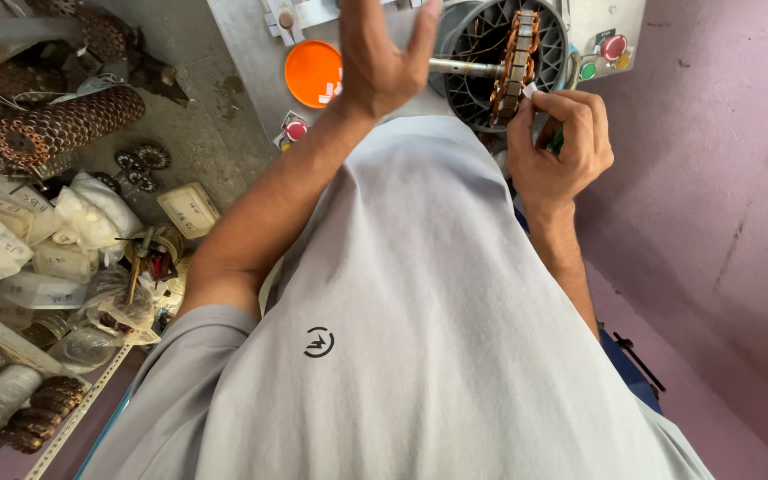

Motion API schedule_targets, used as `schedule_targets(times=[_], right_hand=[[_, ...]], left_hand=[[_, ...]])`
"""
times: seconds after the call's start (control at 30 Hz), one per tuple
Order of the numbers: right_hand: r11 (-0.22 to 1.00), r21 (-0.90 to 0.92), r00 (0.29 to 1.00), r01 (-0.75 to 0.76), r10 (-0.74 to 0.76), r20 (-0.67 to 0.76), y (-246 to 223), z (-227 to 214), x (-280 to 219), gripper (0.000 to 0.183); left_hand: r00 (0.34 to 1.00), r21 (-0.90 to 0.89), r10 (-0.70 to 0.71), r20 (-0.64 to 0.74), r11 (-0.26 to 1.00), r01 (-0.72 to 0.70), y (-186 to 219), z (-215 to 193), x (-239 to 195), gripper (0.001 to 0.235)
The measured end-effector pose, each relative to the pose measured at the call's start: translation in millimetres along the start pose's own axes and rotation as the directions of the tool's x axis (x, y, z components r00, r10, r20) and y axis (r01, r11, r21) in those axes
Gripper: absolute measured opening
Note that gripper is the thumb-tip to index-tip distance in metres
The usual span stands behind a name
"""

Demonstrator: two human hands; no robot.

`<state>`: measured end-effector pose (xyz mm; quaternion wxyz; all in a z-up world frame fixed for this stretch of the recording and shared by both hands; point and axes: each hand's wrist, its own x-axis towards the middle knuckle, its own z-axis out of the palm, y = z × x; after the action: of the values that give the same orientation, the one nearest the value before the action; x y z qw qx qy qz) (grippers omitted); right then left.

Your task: The person inserts white insulating strips and uses a small screwdriver to tuck wires into the slots of a fan motor stator, working across several sections.

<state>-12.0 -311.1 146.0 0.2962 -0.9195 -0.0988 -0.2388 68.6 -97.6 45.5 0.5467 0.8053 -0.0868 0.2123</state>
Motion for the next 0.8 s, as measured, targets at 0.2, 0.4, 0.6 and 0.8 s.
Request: schedule_targets(times=[0.2,0.4,0.6,0.8], right_hand=[[0.999,-0.023,1.0,0.023,-0.023,0.019,2,3,3,0.025],[1.0,-0.024,1.0,0.013,-0.012,0.016,0,2,3,0.024],[0.999,-0.05,0.999,0.008,-0.005,0.05,-5,3,6,0.024],[0.995,0.078,0.967,-0.058,0.037,0.253,2,-14,25,0.019]], left_hand=[[0.815,-0.602,0.102,0.571,0.727,0.331,33,14,17,0.045],[0.727,-0.607,0.228,0.647,0.732,0.31,26,17,30,0.043],[0.747,-0.588,0.296,0.596,0.794,0.154,24,23,27,0.036],[0.742,-0.661,0.306,0.597,0.711,0.239,20,26,26,0.033]])
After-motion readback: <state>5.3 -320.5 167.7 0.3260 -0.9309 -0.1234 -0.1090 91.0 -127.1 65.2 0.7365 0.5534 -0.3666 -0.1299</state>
